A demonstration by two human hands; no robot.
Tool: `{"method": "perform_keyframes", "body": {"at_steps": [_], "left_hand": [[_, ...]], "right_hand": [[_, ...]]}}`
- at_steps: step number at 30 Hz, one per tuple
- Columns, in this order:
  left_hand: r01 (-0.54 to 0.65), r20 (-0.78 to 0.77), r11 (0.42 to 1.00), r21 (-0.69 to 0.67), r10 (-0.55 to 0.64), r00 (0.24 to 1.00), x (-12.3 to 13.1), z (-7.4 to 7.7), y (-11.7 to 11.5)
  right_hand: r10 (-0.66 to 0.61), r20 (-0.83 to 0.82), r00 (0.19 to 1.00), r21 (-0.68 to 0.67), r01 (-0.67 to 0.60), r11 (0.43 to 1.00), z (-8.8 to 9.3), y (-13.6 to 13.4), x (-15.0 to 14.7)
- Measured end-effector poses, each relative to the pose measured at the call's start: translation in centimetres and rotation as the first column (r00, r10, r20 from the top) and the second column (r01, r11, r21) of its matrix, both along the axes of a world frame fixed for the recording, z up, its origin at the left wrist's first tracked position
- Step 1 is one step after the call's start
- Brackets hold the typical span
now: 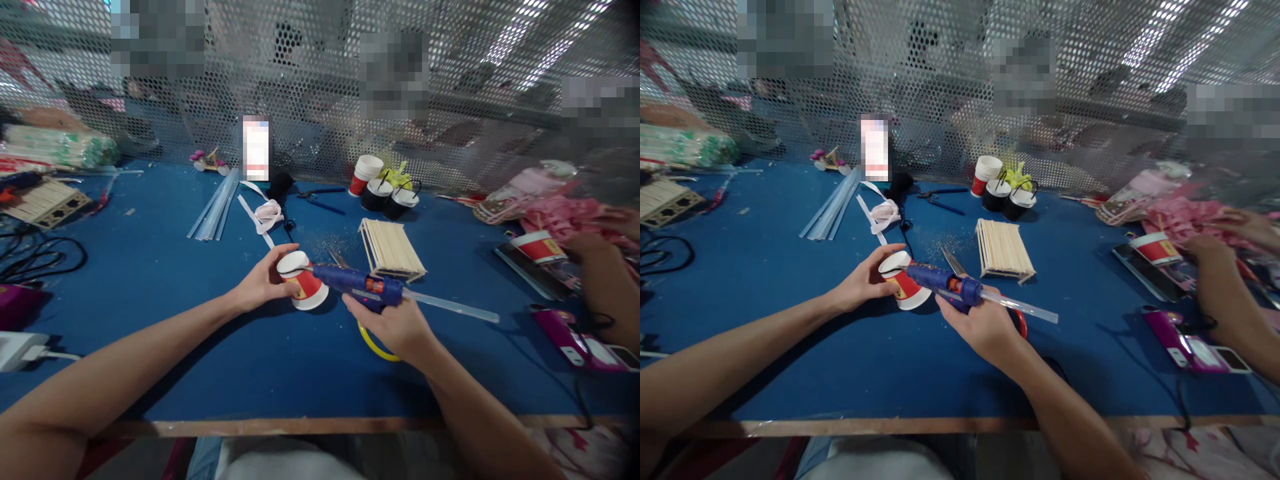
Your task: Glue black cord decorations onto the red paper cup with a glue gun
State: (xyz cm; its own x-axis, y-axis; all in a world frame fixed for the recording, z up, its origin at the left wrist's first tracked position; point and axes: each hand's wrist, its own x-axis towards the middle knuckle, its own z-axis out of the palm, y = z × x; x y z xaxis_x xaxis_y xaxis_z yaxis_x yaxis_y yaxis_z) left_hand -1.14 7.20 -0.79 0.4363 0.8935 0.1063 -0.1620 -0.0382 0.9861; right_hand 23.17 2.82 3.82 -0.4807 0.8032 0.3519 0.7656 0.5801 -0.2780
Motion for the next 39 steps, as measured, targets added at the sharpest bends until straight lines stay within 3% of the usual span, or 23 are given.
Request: {"method": "perform_keyframes", "body": {"at_steps": [8,20,24,27,31,33,36,39], "left_hand": [[0.003,0.016,1.0,-0.011,-0.002,1.0,0.0,0.1,0.0],[-0.011,-0.034,1.0,-0.015,0.01,0.999,0.0,0.1,-0.1],[-0.005,-0.032,1.0,-0.01,0.005,0.999,-0.1,0.1,0.0],[0.0,-0.028,1.0,-0.001,0.0,1.0,-0.1,0.1,0.0],[-0.002,-0.03,1.0,0.009,0.002,1.0,0.0,0.1,0.0],[-0.01,-0.041,1.0,0.01,0.011,0.999,0.0,0.1,0.0],[-0.016,-0.056,1.0,0.012,0.017,0.998,-0.1,0.1,-0.2],[-0.023,-0.07,0.999,0.029,0.025,0.997,-0.2,0.2,-0.3]], "right_hand": [[-0.007,-0.028,1.0,-0.03,0.007,1.0,-0.2,0.0,0.4],[0.004,0.024,1.0,0.105,-0.006,0.994,-1.3,0.8,0.7],[0.004,-0.027,1.0,0.052,-0.002,0.999,-1.5,1.2,0.9],[-0.038,-0.138,0.99,-0.092,0.025,0.995,-1.0,1.3,0.6],[-0.229,-0.317,0.92,-0.365,0.105,0.925,0.4,1.0,-0.4],[-0.311,-0.38,0.871,-0.433,0.13,0.892,1.1,1.0,-0.6],[-0.41,-0.476,0.778,-0.425,0.205,0.882,1.5,1.7,0.3],[-0.486,-0.539,0.688,-0.307,0.377,0.874,1.5,3.4,2.4]]}}
